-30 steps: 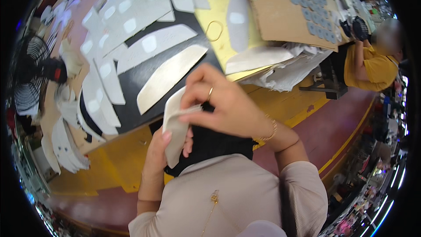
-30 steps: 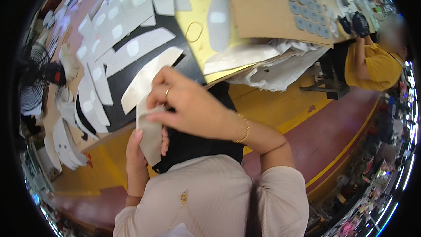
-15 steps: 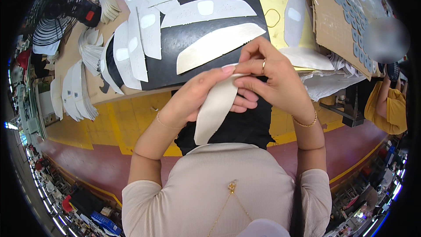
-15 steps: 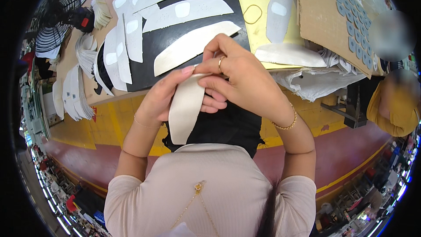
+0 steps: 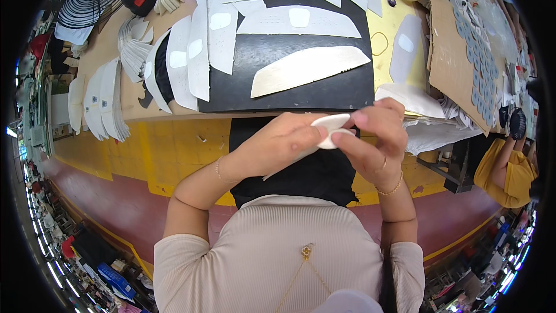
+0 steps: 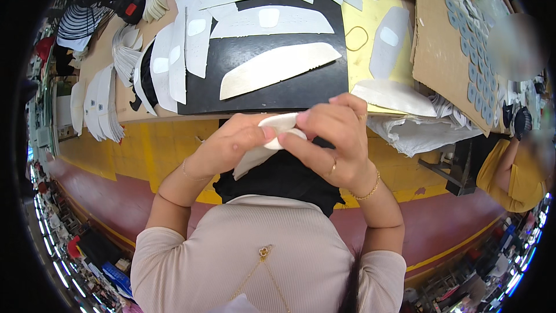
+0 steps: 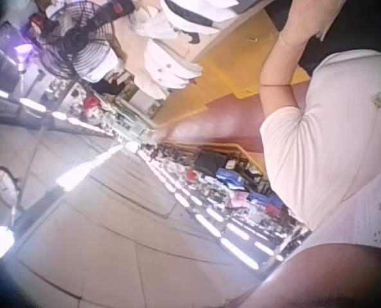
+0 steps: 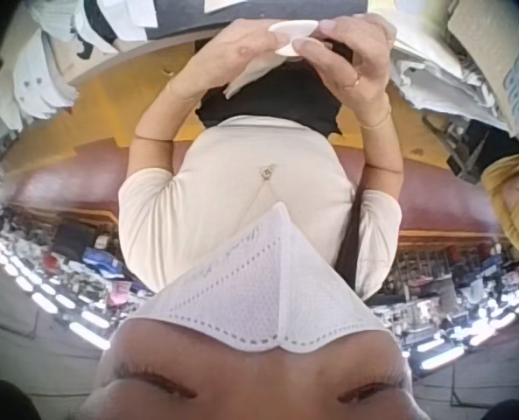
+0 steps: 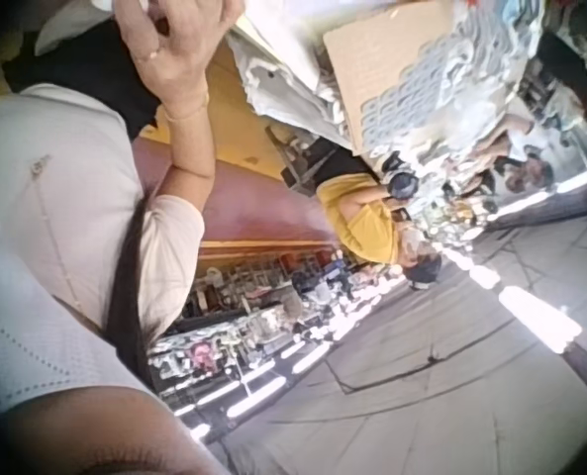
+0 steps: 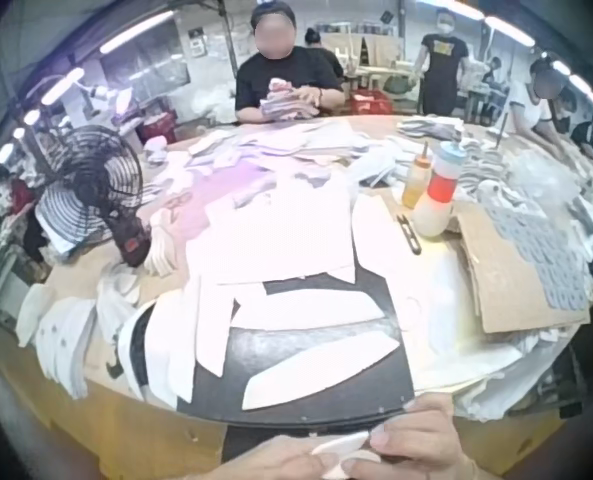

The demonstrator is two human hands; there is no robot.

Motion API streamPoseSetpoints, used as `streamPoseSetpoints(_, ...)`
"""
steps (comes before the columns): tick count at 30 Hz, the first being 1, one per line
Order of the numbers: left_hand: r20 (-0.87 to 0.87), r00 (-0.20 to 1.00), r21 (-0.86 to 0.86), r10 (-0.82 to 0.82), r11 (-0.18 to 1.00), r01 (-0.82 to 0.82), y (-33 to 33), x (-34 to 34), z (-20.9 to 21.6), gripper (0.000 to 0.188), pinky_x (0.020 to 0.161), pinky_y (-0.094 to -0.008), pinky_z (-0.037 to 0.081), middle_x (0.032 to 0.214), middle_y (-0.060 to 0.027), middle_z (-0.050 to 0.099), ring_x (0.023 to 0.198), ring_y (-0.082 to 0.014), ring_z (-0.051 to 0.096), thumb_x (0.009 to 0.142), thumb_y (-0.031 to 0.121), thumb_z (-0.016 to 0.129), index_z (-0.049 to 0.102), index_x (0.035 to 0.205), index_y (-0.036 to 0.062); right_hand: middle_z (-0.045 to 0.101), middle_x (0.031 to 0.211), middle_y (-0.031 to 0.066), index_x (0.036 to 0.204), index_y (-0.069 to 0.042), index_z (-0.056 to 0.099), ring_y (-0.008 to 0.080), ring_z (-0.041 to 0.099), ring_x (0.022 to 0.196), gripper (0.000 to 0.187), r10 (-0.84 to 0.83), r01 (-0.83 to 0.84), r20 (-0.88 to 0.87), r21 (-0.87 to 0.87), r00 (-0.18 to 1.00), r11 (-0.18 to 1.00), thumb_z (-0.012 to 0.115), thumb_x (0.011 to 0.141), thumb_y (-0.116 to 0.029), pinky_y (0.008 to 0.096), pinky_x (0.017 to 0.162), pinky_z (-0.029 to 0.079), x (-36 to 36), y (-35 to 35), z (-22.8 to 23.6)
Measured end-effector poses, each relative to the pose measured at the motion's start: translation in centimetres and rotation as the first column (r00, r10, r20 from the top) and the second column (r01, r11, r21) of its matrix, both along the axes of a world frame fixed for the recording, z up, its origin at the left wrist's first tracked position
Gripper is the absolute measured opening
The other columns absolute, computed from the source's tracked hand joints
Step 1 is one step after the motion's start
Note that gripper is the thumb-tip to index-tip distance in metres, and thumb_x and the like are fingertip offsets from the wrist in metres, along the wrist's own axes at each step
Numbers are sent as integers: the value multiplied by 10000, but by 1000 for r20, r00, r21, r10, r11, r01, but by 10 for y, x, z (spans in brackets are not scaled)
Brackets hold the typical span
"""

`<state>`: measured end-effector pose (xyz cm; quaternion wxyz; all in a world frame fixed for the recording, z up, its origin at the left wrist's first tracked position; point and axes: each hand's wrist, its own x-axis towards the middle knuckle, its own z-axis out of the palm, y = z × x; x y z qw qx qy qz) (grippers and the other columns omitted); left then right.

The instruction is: The person applies glue from a squeeze bottle onto white fabric pieces laid on a table, then folds and presses them to bond. The person handles multiple pieces one at a time, aligning edges and smoothing them down.

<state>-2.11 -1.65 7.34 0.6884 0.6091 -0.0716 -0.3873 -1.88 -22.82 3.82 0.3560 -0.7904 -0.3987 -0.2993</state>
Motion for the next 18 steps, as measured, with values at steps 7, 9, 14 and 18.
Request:
streamPoseSetpoints(7, 92, 995, -58, 26, 998, -20, -2, -8, 0, 398, 736, -271, 442, 942, -62, 624, 801, -119, 519, 1031, 232, 393, 563, 1316, 12, 542, 1100, -12, 1028, -195, 716, 148, 589, 894, 390, -61, 57, 146, 35, 987, 998, 787, 675, -44, 365, 844, 422, -10, -1, 2)
streamPoseSetpoints(9, 56, 998, -47, 14, 999, -11, -3, -7, 2, 384, 718, -273, 444, 931, -65, 627, 781, -126, 525, 1035, 235, 400, 571, 1301, 17, 545, 1106, -11, 1014, -194, 714, 148, 585, 899, 391, -49, 48, 131, 14, 990, 999, 784, 663, -35, 361, 835, 426, -12, -2, 5)
streamPoseSetpoints(14, 177, 980, 81, -92, 994, 79, 2, -5, 1, 367, 692, -274, 446, 891, -58, 626, 747, -134, 529, 1047, 252, 413, 581, 1269, 12, 560, 1107, -3, 971, -188, 714, 172, 584, 917, 351, 33, -34, 44, 21, 999, 999, 771, 652, -54, 357, 805, 437, -9, -4, 3)
streamPoseSetpoints(18, 150, 982, 138, -116, 986, 96, 1, 0, 5, 367, 717, -277, 463, 889, -57, 646, 770, -133, 557, 1053, 258, 410, 582, 1250, 1, 588, 1101, 13, 934, -167, 702, 207, 595, 947, 285, 63, -61, -33, 58, 997, 996, 762, 673, -68, 365, 793, 448, -10, -5, 0)
